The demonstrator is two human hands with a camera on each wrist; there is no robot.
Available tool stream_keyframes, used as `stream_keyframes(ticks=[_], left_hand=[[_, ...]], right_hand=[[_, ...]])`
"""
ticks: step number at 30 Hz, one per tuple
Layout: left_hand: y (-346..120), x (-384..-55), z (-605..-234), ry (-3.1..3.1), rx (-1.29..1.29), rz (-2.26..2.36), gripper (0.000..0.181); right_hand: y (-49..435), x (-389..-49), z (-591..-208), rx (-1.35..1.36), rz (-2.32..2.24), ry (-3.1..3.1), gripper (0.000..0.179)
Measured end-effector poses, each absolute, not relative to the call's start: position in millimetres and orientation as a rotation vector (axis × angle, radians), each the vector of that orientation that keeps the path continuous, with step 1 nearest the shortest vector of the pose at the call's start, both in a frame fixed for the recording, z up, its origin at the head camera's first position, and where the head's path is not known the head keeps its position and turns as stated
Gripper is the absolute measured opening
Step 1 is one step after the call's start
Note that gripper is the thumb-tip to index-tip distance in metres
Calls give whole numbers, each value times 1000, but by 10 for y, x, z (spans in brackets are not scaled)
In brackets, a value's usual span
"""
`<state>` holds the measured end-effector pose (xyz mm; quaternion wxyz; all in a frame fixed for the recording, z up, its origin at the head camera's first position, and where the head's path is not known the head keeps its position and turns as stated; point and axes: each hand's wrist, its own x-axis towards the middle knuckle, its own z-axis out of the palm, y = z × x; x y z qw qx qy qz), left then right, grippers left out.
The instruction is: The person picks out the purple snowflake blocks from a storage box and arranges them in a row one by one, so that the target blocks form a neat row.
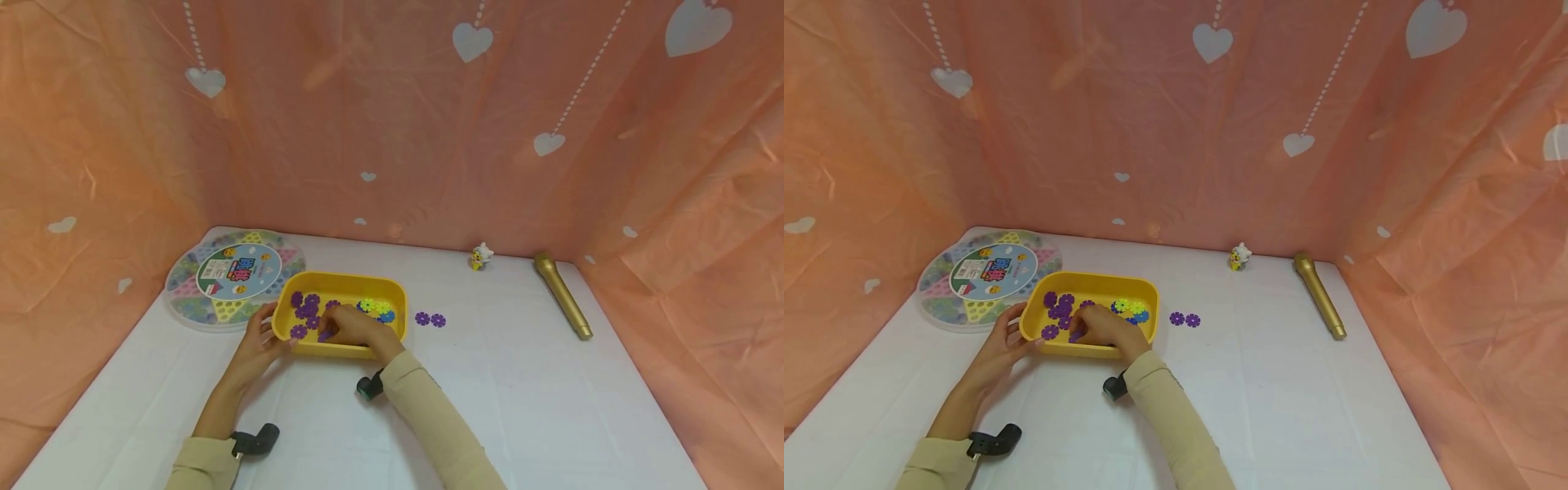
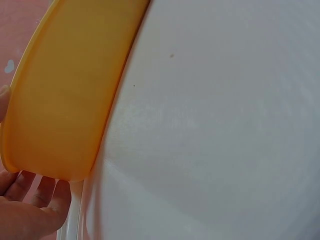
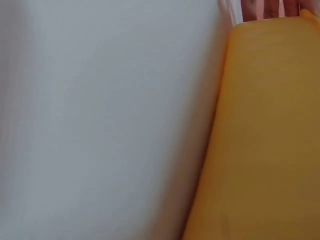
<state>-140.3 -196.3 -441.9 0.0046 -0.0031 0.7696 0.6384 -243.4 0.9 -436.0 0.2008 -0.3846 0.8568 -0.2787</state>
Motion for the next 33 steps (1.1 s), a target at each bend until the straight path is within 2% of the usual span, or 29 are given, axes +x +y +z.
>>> stream_keyframes(ticks=[6, 13, 22, 33], left_hand=[[-1954, -1418, -4422, 2398, 14, 2033, 82], [-1935, -1415, -4422, 2401, 20, 2036, 81], [-1945, -1390, -4414, 2387, 40, 2048, 80], [-1955, -1394, -4411, 2373, 25, 2048, 79]], right_hand=[[93, -2478, -4355, -933, -1076, 2334, 11], [418, -2496, -4141, -693, -1536, 2235, 23], [1212, -2619, -4052, -420, -1834, 2342, 26], [2147, -2514, -4343, -34, -1849, 2458, 27]])
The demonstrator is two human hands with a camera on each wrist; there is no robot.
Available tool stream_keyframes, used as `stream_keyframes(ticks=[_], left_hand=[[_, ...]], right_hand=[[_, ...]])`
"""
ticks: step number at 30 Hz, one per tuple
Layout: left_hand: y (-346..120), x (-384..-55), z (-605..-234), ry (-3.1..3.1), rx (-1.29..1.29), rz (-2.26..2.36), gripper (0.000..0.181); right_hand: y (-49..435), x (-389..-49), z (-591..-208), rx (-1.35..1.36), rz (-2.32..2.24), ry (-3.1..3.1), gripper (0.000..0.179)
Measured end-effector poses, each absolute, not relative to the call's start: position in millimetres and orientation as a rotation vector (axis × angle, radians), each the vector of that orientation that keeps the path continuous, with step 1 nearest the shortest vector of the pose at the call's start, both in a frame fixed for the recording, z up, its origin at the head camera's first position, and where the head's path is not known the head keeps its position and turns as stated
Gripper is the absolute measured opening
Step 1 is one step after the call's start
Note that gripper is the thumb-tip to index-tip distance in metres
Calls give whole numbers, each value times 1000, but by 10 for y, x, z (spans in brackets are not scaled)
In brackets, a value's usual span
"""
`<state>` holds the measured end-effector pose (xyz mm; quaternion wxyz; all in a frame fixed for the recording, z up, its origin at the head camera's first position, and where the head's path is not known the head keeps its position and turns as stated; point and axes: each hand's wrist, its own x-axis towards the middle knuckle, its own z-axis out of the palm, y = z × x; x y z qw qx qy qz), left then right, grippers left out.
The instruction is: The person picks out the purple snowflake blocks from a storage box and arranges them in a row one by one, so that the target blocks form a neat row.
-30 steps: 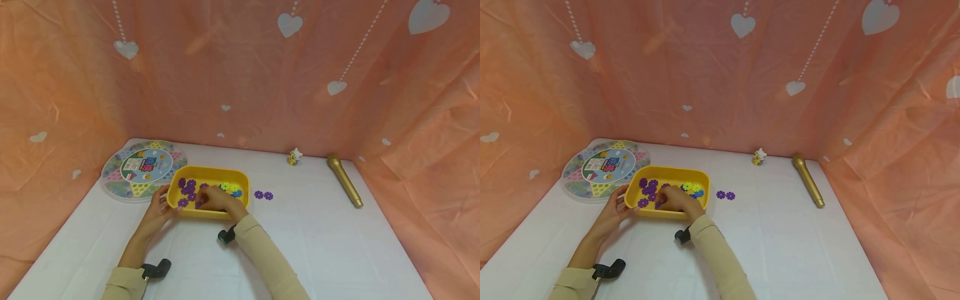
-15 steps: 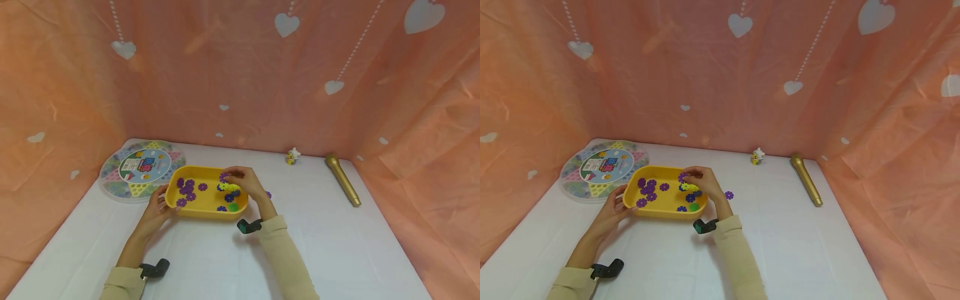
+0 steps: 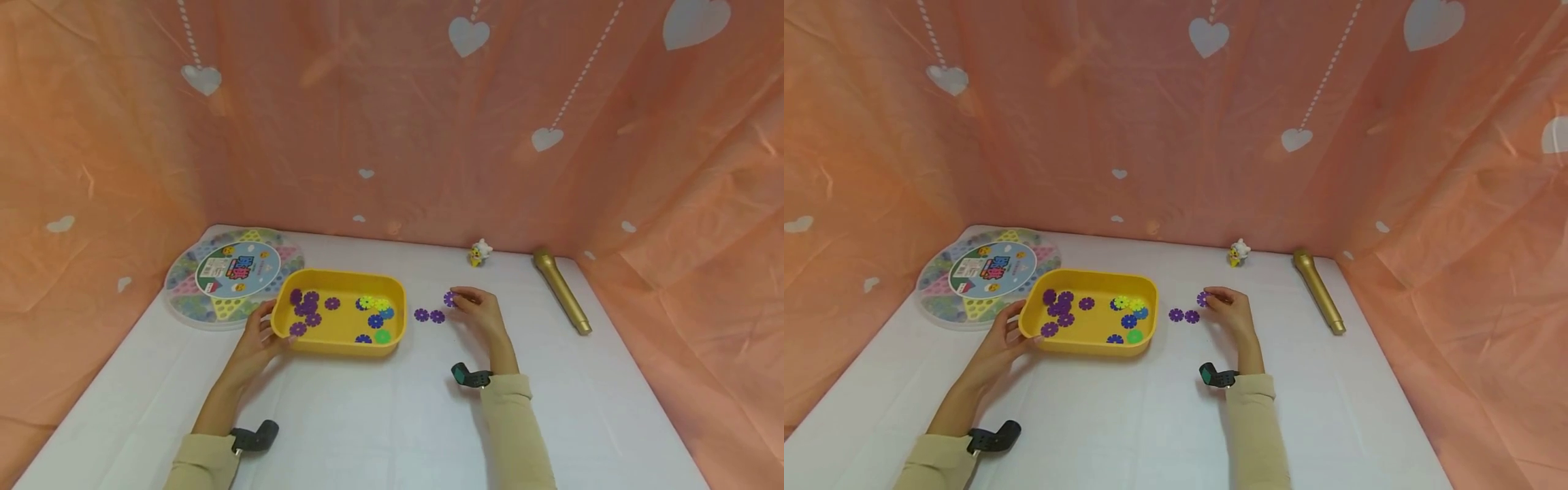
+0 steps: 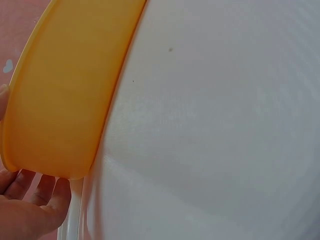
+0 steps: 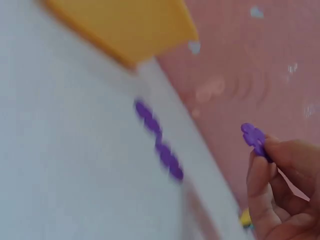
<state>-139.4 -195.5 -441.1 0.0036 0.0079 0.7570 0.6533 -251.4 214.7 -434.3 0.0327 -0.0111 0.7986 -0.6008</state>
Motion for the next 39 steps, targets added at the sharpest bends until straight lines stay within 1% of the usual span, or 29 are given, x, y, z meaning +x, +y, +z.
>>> stream_keyframes(ticks=[5, 12, 18, 29, 39], left_hand=[[-1951, -1392, -4418, 2346, 33, 2080, 79], [-1957, -1391, -4405, 2337, 36, 2081, 79], [-1950, -1384, -4410, 2342, 48, 2083, 79], [-1971, -1388, -4420, 2350, 41, 2072, 79], [-1965, -1395, -4443, 2373, 59, 2073, 77]], right_hand=[[2295, -2465, -4485, 62, -1710, 2544, 24], [2314, -2434, -4611, -75, -1494, 2754, 23], [2284, -2393, -4600, -131, -1354, 2794, 33], [2248, -2396, -4592, -176, -1314, 2813, 28], [2175, -2432, -4576, -248, -1362, 2897, 32]])
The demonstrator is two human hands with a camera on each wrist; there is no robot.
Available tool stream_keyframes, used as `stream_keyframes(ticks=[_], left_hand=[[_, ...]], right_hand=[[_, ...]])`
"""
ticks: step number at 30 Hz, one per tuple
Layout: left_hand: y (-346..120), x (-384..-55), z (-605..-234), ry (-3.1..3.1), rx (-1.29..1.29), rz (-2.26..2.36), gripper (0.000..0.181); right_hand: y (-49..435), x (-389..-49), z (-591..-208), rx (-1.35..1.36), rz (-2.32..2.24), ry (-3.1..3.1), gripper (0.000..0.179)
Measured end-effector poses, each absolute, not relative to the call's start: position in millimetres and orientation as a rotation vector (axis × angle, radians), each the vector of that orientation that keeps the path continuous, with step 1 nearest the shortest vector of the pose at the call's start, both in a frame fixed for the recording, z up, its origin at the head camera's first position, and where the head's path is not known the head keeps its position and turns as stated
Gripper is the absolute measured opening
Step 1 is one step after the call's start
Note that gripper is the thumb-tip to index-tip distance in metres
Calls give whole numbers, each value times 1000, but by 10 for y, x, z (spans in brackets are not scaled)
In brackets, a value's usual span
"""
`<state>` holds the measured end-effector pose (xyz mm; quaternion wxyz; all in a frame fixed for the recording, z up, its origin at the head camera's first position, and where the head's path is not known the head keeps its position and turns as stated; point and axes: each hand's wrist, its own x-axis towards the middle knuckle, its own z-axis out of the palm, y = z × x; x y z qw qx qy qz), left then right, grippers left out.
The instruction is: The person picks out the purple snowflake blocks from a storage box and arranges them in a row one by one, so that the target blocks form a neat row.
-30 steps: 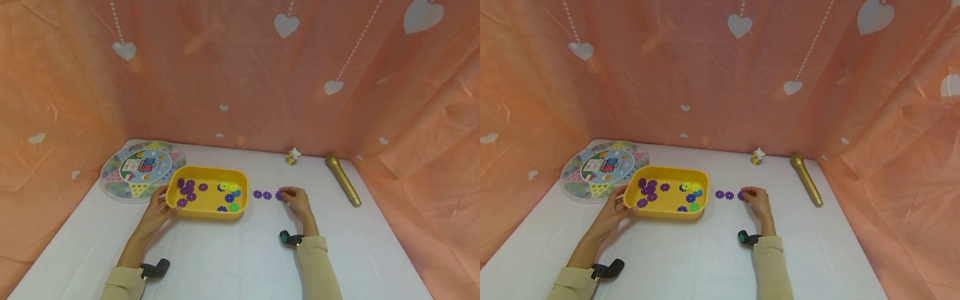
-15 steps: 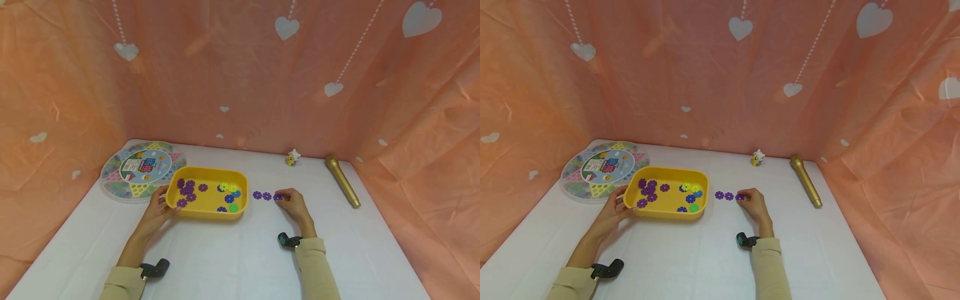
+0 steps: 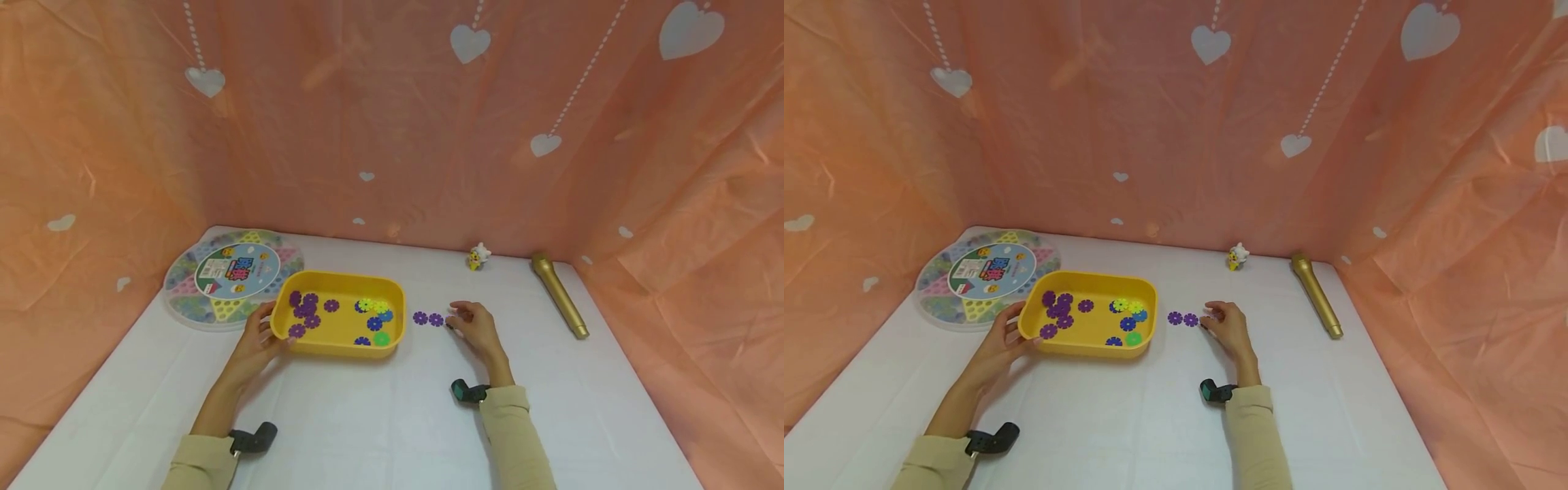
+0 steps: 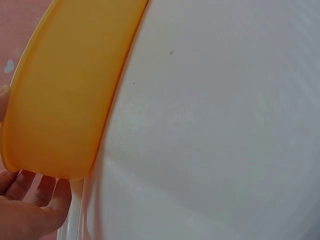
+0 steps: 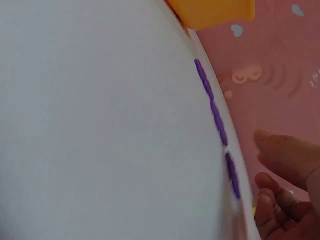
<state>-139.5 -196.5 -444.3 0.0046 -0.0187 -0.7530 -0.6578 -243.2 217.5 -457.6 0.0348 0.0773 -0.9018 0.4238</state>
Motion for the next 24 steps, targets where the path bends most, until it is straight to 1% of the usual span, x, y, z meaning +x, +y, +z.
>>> stream_keyframes(ticks=[5, 9, 13, 17, 24], left_hand=[[-1952, -1387, -4431, -2348, -46, -2094, 78], [-1954, -1382, -4417, -2375, -22, -2085, 79], [-1958, -1385, -4418, -2413, -18, -2030, 80], [-1960, -1404, -4432, -2425, -5, -2010, 81], [-1971, -1400, -4434, -2424, -26, -2009, 81]], right_hand=[[1882, -2476, -4353, 355, 1429, -2566, 32], [1497, -2521, -4175, 505, 1532, -2403, 31], [1075, -2528, -4069, 639, 1569, -2381, 29], [683, -2508, -4064, 754, 1586, -2447, 30], [158, -2470, -4185, 844, 1652, -2553, 31]])
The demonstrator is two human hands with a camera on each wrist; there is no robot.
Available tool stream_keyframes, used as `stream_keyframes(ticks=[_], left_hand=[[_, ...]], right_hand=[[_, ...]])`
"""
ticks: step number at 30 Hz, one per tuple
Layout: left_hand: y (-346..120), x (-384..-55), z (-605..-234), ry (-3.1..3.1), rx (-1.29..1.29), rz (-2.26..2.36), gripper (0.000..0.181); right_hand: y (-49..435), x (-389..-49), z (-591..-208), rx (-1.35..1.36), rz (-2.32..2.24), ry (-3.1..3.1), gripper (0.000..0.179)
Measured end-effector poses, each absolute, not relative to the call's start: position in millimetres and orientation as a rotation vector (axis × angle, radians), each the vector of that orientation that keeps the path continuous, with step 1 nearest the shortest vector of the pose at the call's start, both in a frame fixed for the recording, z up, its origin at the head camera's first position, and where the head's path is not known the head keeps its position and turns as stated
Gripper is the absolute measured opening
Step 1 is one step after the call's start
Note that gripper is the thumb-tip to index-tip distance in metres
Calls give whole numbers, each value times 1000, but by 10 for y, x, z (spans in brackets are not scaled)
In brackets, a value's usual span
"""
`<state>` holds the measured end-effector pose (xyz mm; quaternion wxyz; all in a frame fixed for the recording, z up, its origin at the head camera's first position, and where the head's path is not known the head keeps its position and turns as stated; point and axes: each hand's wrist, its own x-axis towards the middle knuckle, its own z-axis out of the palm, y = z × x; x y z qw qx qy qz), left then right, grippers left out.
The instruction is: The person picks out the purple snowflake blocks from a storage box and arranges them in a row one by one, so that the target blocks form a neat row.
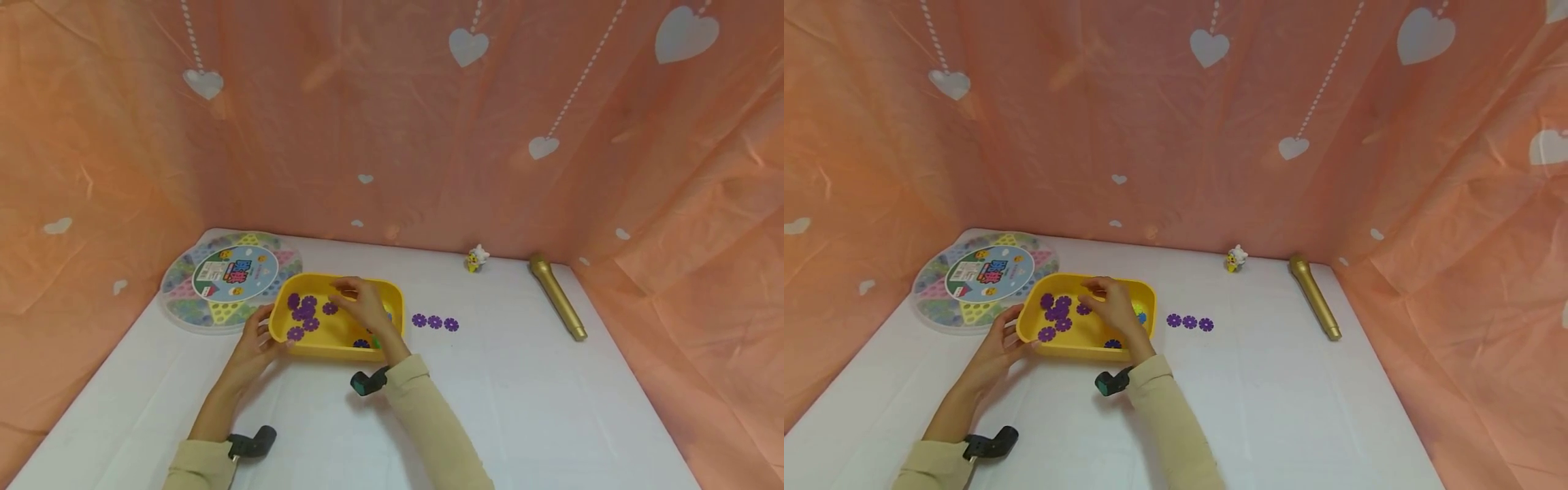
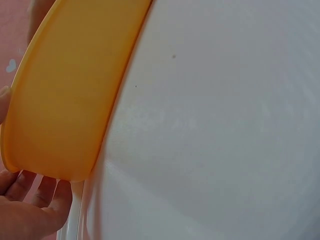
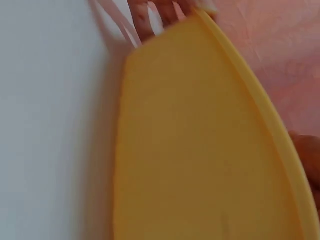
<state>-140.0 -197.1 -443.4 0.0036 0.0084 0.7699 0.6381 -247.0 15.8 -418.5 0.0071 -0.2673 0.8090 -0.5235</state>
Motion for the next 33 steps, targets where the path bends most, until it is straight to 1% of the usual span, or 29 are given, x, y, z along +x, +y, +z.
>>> stream_keyframes(ticks=[5, 12, 16, 20, 25, 30, 33], left_hand=[[-1978, -1377, -4424, 2398, 40, 2009, 82], [-1964, -1385, -4451, 2372, 79, 2067, 80], [-1965, -1381, -4469, 2367, 82, 2086, 78], [-1954, -1386, -4468, 2365, 70, 2074, 78], [-1955, -1391, -4455, 2373, 56, 2058, 77], [-1962, -1377, -4434, 2375, 63, 2055, 78], [-1966, -1376, -4436, 2362, 81, 2081, 78]], right_hand=[[-73, -2472, -4201, -847, -1602, 2494, 30], [-218, -2493, -4309, -849, -1488, 2469, 28], [-257, -2491, -4339, -937, -1373, 2375, 33], [-255, -2489, -4378, -1028, -1093, 2415, 39], [-274, -2503, -4402, -1133, -851, 2511, 31], [-282, -2505, -4384, -1049, -849, 2564, 26], [-285, -2505, -4377, -1045, -851, 2576, 25]])
